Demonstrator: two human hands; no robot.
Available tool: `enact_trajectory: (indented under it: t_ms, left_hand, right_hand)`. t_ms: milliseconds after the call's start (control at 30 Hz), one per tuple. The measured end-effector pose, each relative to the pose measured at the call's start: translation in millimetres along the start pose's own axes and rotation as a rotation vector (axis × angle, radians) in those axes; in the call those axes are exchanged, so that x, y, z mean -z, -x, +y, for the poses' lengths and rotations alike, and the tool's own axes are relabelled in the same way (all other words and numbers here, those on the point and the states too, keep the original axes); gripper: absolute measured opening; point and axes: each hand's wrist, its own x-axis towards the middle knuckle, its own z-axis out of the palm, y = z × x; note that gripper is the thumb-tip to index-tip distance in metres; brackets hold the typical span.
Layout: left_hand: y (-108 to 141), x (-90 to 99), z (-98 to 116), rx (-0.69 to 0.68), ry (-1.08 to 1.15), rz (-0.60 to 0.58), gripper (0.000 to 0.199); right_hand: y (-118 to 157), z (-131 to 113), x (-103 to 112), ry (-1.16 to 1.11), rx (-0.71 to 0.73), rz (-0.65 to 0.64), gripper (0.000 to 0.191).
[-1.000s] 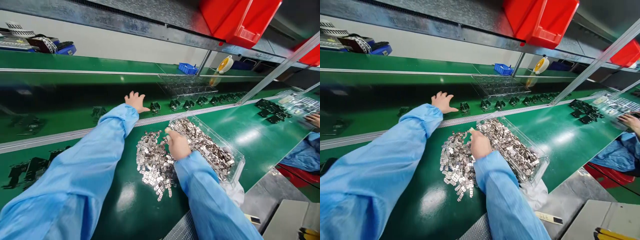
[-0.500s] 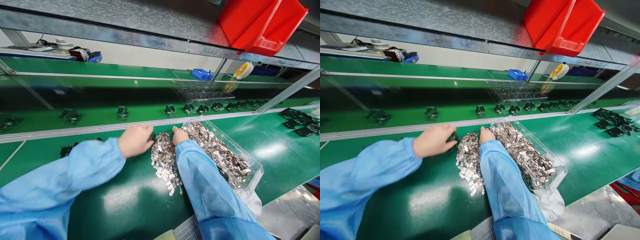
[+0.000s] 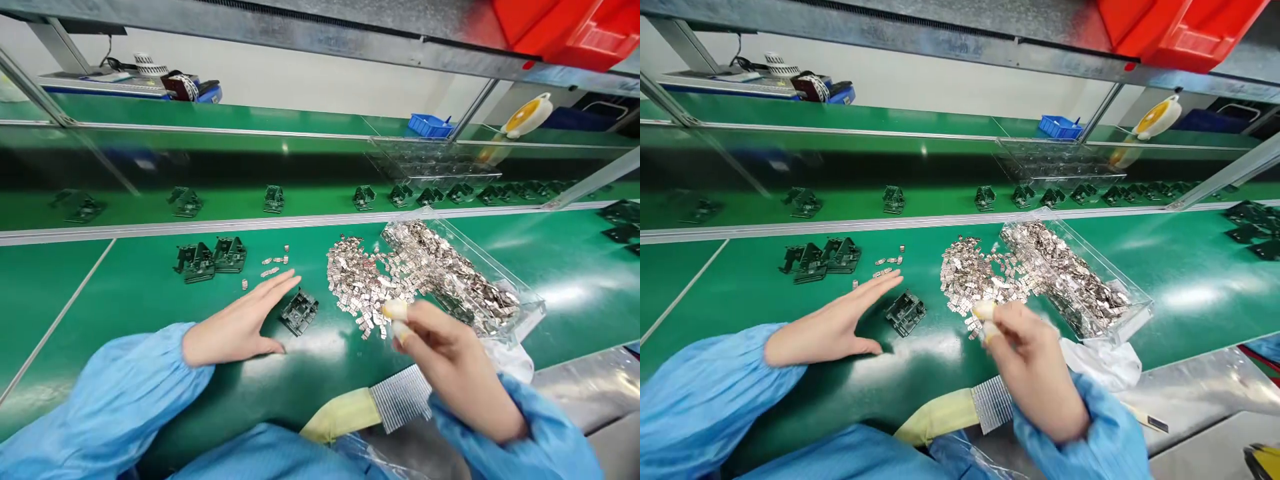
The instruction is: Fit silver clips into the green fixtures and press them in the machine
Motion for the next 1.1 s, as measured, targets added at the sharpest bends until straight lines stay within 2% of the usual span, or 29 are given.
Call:
enact_trajectory:
  t_ms: [100,200,267,333,400,433,500,567,667,833,1100]
  left_hand:
    - [-14.4,-22.1,-22.5,-0.073,0.132,-0.002,0.101]
    - [-28.5,-39.8,-27.4,-0.088,0.204,0.047,0.101]
    - [-31.6,-47.6,-19.9,-0.11,0.243,0.149,0.091]
    - [-32.2,-55.9,-4.2,-0.116,0.349,0.25,0.07]
    - [-33.2,-67.3,17.5,-0.081,0.56,0.271,0.054]
    - [-34.4,-74.1,29.6,-0.052,0.704,0.246,0.051]
    - [-38.0,-88.8,53.9,-0.011,1.019,0.166,0.052]
    - [-42.2,-102.2,75.4,-0.016,1.289,0.114,0.054]
    - [-45.9,-115.7,97.5,-0.101,1.498,0.083,0.051]
    - [-44.3,-120.9,109.7,-0.207,1.549,-0.006,0.047]
    - [-37.2,-121.2,108.8,-0.249,1.413,0.015,0.04]
  right_hand:
    - [43.8,-1.0,-12.9,-0.346,-0.169,-0.048,0.015]
    - [70.2,7.1,-32.6,-0.534,-0.279,0.028,0.02]
    - [79.8,14.5,-46.8,-0.641,-0.339,0.133,0.023]
    - [85.1,21.7,-59.8,-0.743,-0.401,0.242,0.024]
    - [88.2,27.7,-69.5,-0.797,-0.453,0.323,0.025]
    - [89.5,30.1,-72.7,-0.802,-0.469,0.355,0.025]
    - [92.3,33.5,-75.4,-0.773,-0.463,0.43,0.024]
    - [95.4,34.9,-74.7,-0.673,-0.393,0.526,0.019]
    - [99.2,34.5,-73.3,-0.483,-0.289,0.607,0.01]
    - [102.7,33.6,-78.8,-0.303,-0.257,0.603,0.013]
    - [101.8,35.6,-85.5,-0.157,-0.229,0.642,0.016]
